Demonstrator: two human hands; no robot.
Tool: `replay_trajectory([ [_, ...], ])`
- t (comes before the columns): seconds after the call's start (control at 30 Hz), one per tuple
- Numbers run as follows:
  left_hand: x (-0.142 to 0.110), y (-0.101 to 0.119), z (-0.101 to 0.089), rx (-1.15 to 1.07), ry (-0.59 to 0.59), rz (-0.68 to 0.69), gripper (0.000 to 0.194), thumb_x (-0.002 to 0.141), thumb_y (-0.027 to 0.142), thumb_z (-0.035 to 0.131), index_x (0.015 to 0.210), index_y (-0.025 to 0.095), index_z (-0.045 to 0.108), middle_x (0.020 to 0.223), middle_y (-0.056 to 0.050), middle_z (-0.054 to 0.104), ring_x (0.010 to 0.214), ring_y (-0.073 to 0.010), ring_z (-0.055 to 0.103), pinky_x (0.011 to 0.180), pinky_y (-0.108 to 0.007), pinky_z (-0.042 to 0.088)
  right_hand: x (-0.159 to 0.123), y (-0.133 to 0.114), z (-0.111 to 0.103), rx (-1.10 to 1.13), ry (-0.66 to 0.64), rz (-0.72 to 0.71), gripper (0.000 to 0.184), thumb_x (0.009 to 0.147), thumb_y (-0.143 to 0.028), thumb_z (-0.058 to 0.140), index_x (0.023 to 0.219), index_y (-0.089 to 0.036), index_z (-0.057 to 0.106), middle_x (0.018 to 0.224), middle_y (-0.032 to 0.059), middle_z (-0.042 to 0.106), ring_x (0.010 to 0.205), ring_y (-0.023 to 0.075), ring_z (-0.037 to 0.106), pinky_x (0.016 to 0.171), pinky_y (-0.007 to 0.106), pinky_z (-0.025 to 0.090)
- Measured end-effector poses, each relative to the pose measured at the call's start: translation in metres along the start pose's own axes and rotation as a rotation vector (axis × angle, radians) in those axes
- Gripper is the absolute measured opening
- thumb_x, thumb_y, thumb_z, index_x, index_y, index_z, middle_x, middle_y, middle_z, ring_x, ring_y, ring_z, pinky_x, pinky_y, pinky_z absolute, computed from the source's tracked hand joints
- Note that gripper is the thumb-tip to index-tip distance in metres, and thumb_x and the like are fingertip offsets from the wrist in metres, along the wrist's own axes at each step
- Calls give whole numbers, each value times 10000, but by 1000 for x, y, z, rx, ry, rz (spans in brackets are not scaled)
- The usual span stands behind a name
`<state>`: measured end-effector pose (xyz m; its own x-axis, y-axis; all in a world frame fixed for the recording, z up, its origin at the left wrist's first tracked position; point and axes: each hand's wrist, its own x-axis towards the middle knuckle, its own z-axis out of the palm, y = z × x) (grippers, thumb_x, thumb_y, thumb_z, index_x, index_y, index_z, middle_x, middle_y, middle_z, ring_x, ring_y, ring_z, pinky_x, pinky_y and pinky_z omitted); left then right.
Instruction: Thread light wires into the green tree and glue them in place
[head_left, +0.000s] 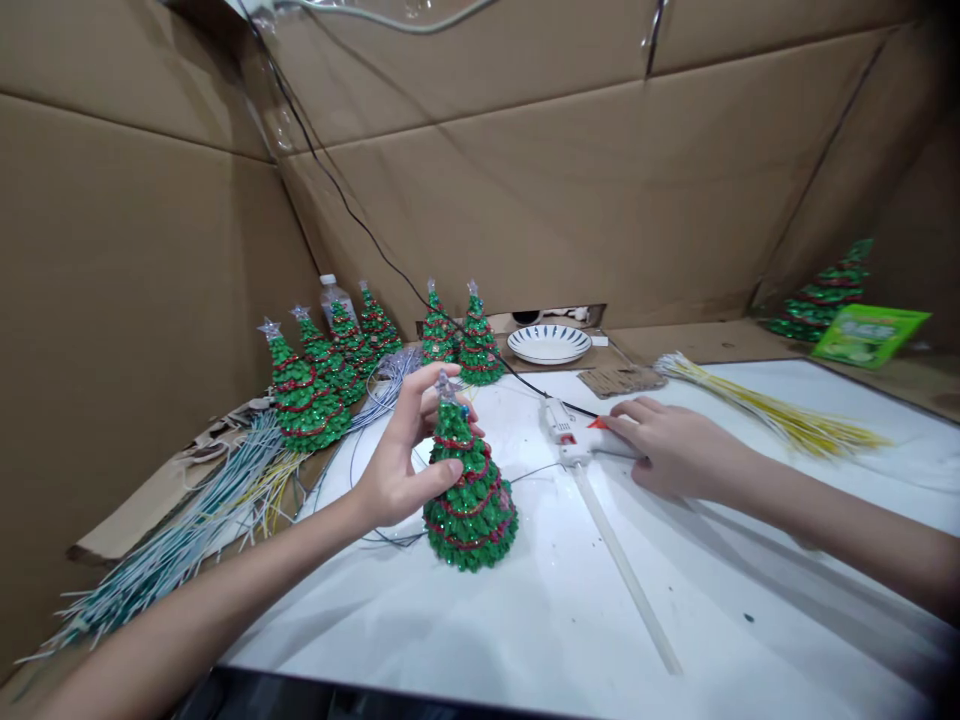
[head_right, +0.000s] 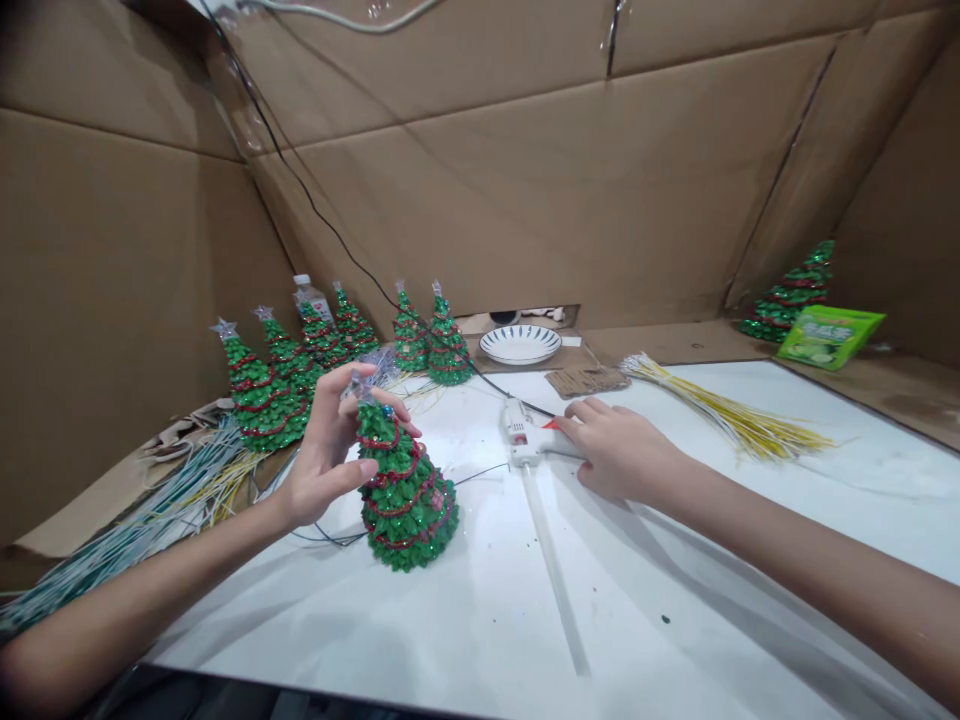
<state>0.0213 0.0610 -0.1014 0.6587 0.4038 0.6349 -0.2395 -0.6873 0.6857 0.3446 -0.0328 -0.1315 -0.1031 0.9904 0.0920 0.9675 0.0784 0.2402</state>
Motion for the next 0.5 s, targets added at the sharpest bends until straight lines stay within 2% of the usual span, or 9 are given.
replay_trajectory([
  [0.1, 0, 5, -2, 29, -29, -13, 750, 748, 290, 667, 1385, 308, 272, 1050, -56, 548, 927, -238, 643, 843, -483, 560, 14, -4, 1, -4, -68, -11, 395, 710, -118, 509, 1078, -114, 652, 1098, 146, 644, 1051, 288, 604, 823, 378, 483],
  [0.17, 0, 7, -2, 63, -41, -11, 780, 727, 240, 657, 1394, 314, 258, 1047, -51, 544, 917, -226, 632, 854, -481, 549, 16, -6, 2, -22, -63, -5, 345, 728, -101, 489, 1034, -123, 648, 1030, 140, 655, 998, 284, 622, 763, 361, 482],
  [0.27, 0, 11, -3, 129, -52, -9, 825, 690, 179, 644, 1398, 327, 247, 1026, -35, 535, 860, -196, 611, 837, -456, 543, 16, -6, 5, -48, 42, -8, 325, 798, -114, 463, 1090, -127, 604, 1049, 140, 637, 951, 264, 630, 683, 322, 462],
  [0.37, 1, 13, -4, 194, -64, -3, 860, 655, 158, 646, 1396, 328, 244, 1001, -21, 526, 820, -179, 593, 833, -444, 539, 13, -3, 5, -40, 144, 7, 274, 853, -140, 429, 1082, -125, 579, 1030, 138, 629, 936, 263, 626, 666, 317, 450],
  [0.5, 3, 14, -10, 292, -79, 36, 882, 634, 166, 654, 1411, 303, 258, 1106, -55, 544, 908, -214, 599, 868, -452, 526, 7, -3, -8, 263, 254, 126, 255, 891, -268, 433, 1077, -173, 579, 1017, 92, 675, 887, 234, 645, 684, 306, 461],
])
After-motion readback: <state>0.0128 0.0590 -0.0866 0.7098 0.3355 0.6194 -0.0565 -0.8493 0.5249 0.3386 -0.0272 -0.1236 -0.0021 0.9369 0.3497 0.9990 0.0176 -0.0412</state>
